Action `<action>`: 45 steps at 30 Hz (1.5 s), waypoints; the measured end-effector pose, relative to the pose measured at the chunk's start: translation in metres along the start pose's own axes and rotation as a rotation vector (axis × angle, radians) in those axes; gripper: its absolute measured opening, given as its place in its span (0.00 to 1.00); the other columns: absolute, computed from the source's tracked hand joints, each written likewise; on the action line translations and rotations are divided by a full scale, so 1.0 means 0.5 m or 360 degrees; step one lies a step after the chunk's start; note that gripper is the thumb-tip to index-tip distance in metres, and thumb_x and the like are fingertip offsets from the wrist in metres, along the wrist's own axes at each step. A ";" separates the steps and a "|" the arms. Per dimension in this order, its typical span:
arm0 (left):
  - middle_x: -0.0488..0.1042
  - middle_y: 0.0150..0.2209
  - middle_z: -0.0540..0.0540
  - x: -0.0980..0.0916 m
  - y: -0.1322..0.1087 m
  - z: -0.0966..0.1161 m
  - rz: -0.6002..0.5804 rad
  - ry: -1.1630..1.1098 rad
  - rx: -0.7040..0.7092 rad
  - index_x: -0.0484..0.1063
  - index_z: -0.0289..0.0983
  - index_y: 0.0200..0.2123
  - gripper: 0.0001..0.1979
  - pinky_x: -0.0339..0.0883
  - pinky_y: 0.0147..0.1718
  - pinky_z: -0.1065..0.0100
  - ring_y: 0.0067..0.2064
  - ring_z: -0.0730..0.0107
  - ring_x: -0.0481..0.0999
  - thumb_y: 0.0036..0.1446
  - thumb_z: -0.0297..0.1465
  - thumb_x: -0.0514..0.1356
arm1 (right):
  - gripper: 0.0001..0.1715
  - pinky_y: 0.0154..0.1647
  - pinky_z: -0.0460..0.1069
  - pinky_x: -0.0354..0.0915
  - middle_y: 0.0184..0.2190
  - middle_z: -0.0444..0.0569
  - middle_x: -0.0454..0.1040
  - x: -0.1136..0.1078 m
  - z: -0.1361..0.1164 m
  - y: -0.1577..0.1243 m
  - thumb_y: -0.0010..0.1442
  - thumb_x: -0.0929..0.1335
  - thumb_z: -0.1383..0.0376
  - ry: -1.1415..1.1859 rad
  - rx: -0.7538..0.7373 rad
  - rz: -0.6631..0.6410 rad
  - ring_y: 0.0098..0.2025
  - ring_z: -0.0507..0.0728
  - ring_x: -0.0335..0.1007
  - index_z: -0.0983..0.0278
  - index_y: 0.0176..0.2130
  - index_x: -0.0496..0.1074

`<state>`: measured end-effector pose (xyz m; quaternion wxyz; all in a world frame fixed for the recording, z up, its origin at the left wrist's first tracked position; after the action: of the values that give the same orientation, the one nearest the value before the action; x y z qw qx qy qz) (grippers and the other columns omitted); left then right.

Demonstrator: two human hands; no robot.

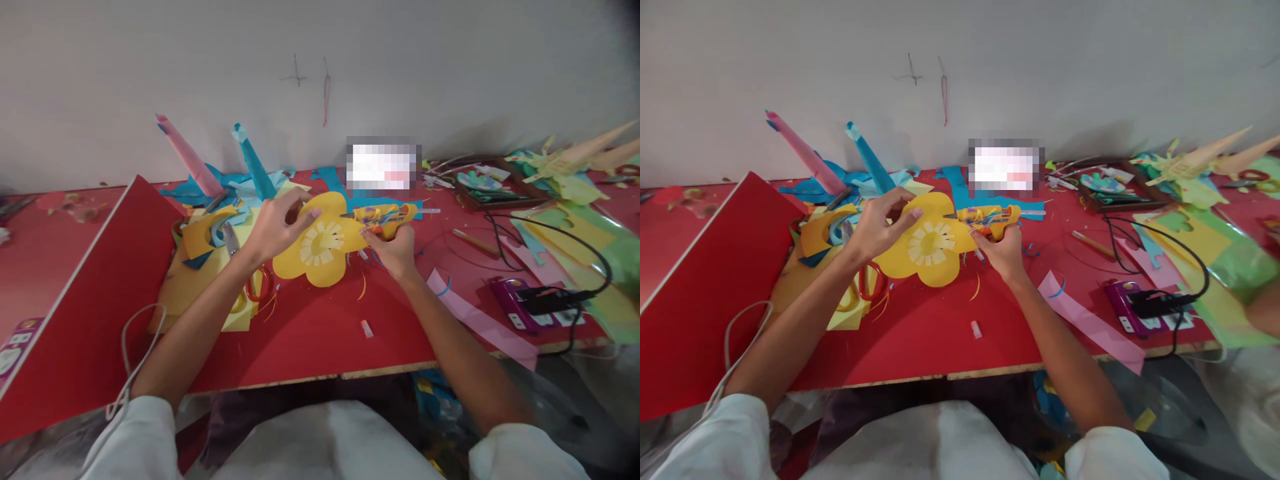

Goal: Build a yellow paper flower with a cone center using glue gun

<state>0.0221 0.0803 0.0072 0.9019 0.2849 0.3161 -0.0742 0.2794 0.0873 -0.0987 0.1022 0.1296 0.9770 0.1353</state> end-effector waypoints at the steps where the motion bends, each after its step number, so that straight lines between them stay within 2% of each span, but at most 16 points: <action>1: 0.58 0.25 0.55 -0.001 0.001 0.001 -0.0012 0.0031 0.0010 0.69 0.40 0.37 0.14 0.53 0.27 0.68 0.26 0.75 0.56 0.66 0.44 0.63 | 0.17 0.27 0.52 0.72 0.26 0.46 0.75 0.001 -0.004 -0.002 0.47 0.78 0.55 -0.0006 -0.0006 -0.0002 0.27 0.56 0.70 0.61 0.29 0.72; 4: 0.57 0.23 0.56 -0.004 0.002 0.006 0.0000 0.0202 0.0054 0.67 0.39 0.31 0.14 0.52 0.26 0.68 0.25 0.75 0.55 0.66 0.39 0.63 | 0.18 0.24 0.49 0.68 0.23 0.45 0.72 -0.002 -0.017 -0.008 0.47 0.78 0.54 -0.0041 -0.0030 0.0025 0.25 0.54 0.67 0.60 0.27 0.71; 7: 0.58 0.22 0.55 -0.008 0.003 0.006 0.0065 0.0286 0.0079 0.67 0.39 0.31 0.11 0.52 0.26 0.68 0.24 0.75 0.56 0.66 0.34 0.61 | 0.19 0.23 0.49 0.65 0.22 0.44 0.70 -0.015 -0.021 -0.011 0.48 0.77 0.53 -0.0135 -0.0048 0.0118 0.24 0.53 0.65 0.60 0.25 0.69; 12: 0.59 0.23 0.55 -0.018 0.002 -0.008 0.0261 0.0212 0.0046 0.66 0.39 0.32 0.11 0.52 0.25 0.69 0.24 0.75 0.56 0.67 0.35 0.60 | 0.18 0.24 0.50 0.66 0.22 0.44 0.70 -0.031 -0.017 -0.003 0.50 0.76 0.53 -0.0120 -0.0059 0.0221 0.25 0.54 0.65 0.59 0.27 0.69; 18: 0.59 0.25 0.55 -0.001 0.002 -0.016 0.0140 0.0168 -0.0016 0.63 0.39 0.32 0.12 0.53 0.26 0.70 0.26 0.76 0.57 0.67 0.36 0.60 | 0.17 0.28 0.52 0.71 0.26 0.47 0.74 -0.015 -0.016 -0.002 0.49 0.76 0.53 0.0007 -0.0030 0.0154 0.28 0.56 0.69 0.61 0.31 0.72; 21: 0.61 0.26 0.54 0.001 0.001 -0.014 0.0096 0.0135 -0.0023 0.65 0.39 0.33 0.10 0.54 0.27 0.70 0.27 0.76 0.58 0.67 0.35 0.59 | 0.18 0.26 0.51 0.68 0.26 0.45 0.71 -0.017 -0.007 -0.003 0.49 0.76 0.53 0.0023 0.0006 0.0195 0.26 0.54 0.66 0.60 0.32 0.70; 25: 0.58 0.26 0.54 -0.004 0.003 -0.016 0.0119 0.0142 -0.0069 0.62 0.39 0.31 0.12 0.53 0.28 0.69 0.28 0.75 0.55 0.66 0.36 0.59 | 0.20 0.22 0.49 0.61 0.21 0.40 0.65 -0.010 0.015 0.003 0.51 0.75 0.50 0.0009 0.0080 0.0088 0.23 0.53 0.60 0.59 0.30 0.66; 31: 0.64 0.27 0.54 0.001 0.003 -0.010 0.0062 0.0183 -0.0132 0.68 0.38 0.35 0.11 0.54 0.28 0.69 0.28 0.75 0.58 0.65 0.39 0.62 | 0.20 0.25 0.50 0.64 0.23 0.42 0.69 -0.004 -0.004 -0.005 0.50 0.75 0.50 -0.0118 -0.0007 0.0034 0.24 0.53 0.63 0.59 0.29 0.68; 33: 0.61 0.25 0.54 0.004 0.000 -0.004 0.0048 0.0221 -0.0111 0.67 0.38 0.32 0.13 0.54 0.28 0.69 0.27 0.75 0.56 0.66 0.39 0.62 | 0.20 0.25 0.50 0.63 0.21 0.42 0.67 -0.004 -0.015 -0.012 0.51 0.74 0.49 -0.0228 -0.0046 0.0027 0.24 0.54 0.62 0.59 0.26 0.66; 36: 0.58 0.23 0.55 0.004 -0.004 0.001 0.0082 0.0261 -0.0072 0.64 0.39 0.30 0.13 0.54 0.28 0.69 0.26 0.75 0.54 0.66 0.36 0.61 | 0.22 0.28 0.52 0.64 0.19 0.43 0.66 -0.013 -0.036 -0.020 0.53 0.73 0.48 -0.0489 -0.0173 0.0101 0.25 0.55 0.63 0.58 0.23 0.65; 39: 0.59 0.22 0.55 0.002 -0.007 0.001 0.0143 0.0263 -0.0050 0.67 0.39 0.34 0.09 0.55 0.28 0.69 0.24 0.74 0.58 0.68 0.35 0.59 | 0.24 0.35 0.55 0.67 0.20 0.44 0.66 -0.025 -0.052 -0.023 0.54 0.74 0.49 -0.0721 -0.0285 0.0213 0.28 0.58 0.66 0.57 0.22 0.62; 42: 0.59 0.21 0.55 0.002 -0.010 0.000 0.0204 0.0267 -0.0015 0.69 0.40 0.36 0.08 0.54 0.27 0.70 0.23 0.75 0.59 0.69 0.36 0.58 | 0.26 0.37 0.56 0.67 0.19 0.44 0.65 -0.030 -0.051 -0.020 0.52 0.75 0.49 -0.0802 -0.0262 0.0248 0.28 0.59 0.67 0.56 0.21 0.60; 45: 0.59 0.21 0.56 0.001 -0.013 0.001 0.0265 0.0284 0.0021 0.69 0.40 0.35 0.08 0.53 0.26 0.70 0.22 0.75 0.59 0.69 0.35 0.58 | 0.27 0.34 0.55 0.66 0.18 0.43 0.64 -0.031 -0.040 -0.016 0.49 0.77 0.49 -0.0787 -0.0171 0.0248 0.26 0.59 0.66 0.56 0.21 0.59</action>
<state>0.0208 0.0749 0.0039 0.8713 0.3217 0.3698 0.0245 0.2875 0.0706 -0.0795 0.3339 0.2278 0.9008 0.1585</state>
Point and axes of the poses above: each hand's wrist, its own y-axis towards the middle knuckle, its own x-axis out of the palm, z = x × y, the point moved 8 cm from there along y, towards the middle knuckle
